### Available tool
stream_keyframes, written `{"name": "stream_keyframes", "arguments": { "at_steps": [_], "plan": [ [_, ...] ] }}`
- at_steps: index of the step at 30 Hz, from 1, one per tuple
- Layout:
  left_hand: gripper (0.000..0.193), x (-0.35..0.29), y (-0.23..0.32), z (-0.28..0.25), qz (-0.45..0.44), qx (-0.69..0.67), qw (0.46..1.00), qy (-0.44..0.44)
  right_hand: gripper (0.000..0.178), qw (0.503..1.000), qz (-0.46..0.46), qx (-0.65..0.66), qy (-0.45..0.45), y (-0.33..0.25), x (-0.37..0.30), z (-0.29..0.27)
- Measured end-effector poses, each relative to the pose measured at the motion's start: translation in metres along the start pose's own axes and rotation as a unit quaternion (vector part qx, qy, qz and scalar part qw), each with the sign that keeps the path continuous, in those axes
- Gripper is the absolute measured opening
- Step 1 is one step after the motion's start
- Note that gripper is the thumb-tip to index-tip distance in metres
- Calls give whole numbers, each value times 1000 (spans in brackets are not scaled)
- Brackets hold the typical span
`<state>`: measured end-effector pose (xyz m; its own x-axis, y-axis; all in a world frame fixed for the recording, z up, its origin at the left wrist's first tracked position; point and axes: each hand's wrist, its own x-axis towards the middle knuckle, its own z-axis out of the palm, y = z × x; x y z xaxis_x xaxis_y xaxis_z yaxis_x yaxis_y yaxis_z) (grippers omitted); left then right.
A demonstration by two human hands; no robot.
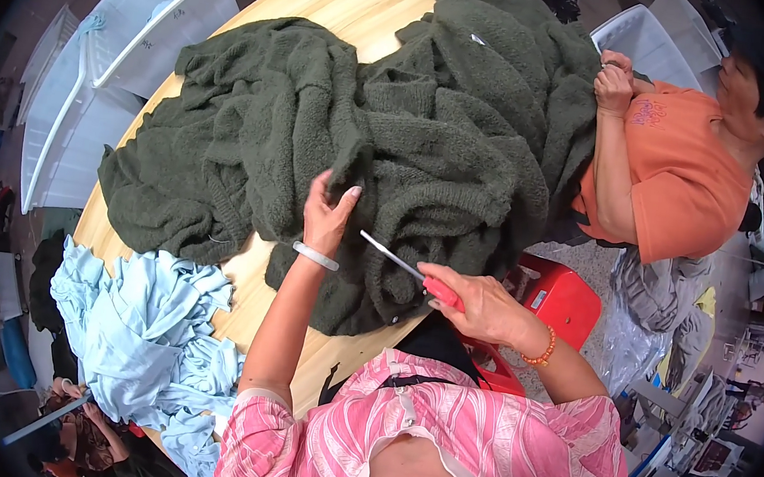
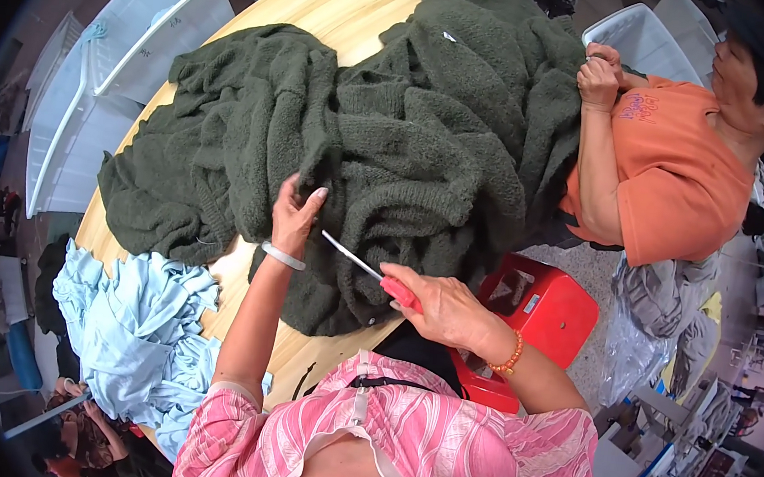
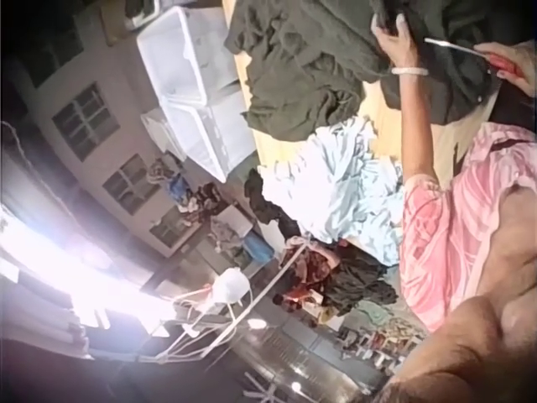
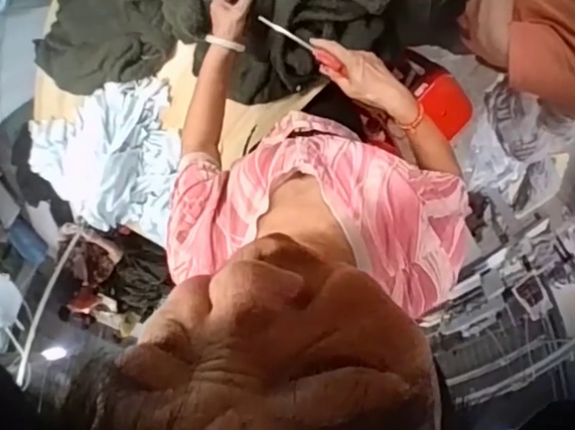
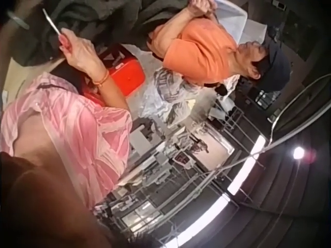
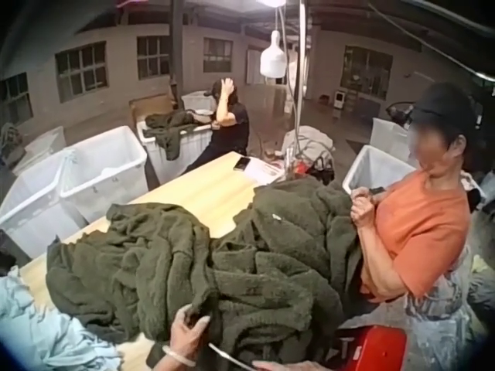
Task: Trimming excess threads from green and light blue garments using a small clipper.
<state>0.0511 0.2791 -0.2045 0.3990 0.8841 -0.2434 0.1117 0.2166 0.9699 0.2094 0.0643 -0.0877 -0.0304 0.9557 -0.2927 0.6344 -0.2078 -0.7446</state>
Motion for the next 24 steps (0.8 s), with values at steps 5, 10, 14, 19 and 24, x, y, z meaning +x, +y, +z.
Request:
{"name": "stream_keyframes", "arguments": {
  "at_steps": [5,10,14,19,24],
  "plan": [
    [51,33,18,-3,168,255,951,39,48,996,4,2,91,-5,13,-4],
    [29,32,-5,-2,-25,-189,981,-18,45,994,80,-50,48,-20,25,-15],
    [28,24,-11,-1,-48,-264,963,7,45,993,104,-53,-1,-18,28,-26],
    [23,20,-19,-5,-9,-146,988,-44,46,999,47,-25,10,-6,32,-20],
    [49,33,-12,-9,107,5,993,49,46,998,39,-22,51,-9,42,-29]
  ]
}}
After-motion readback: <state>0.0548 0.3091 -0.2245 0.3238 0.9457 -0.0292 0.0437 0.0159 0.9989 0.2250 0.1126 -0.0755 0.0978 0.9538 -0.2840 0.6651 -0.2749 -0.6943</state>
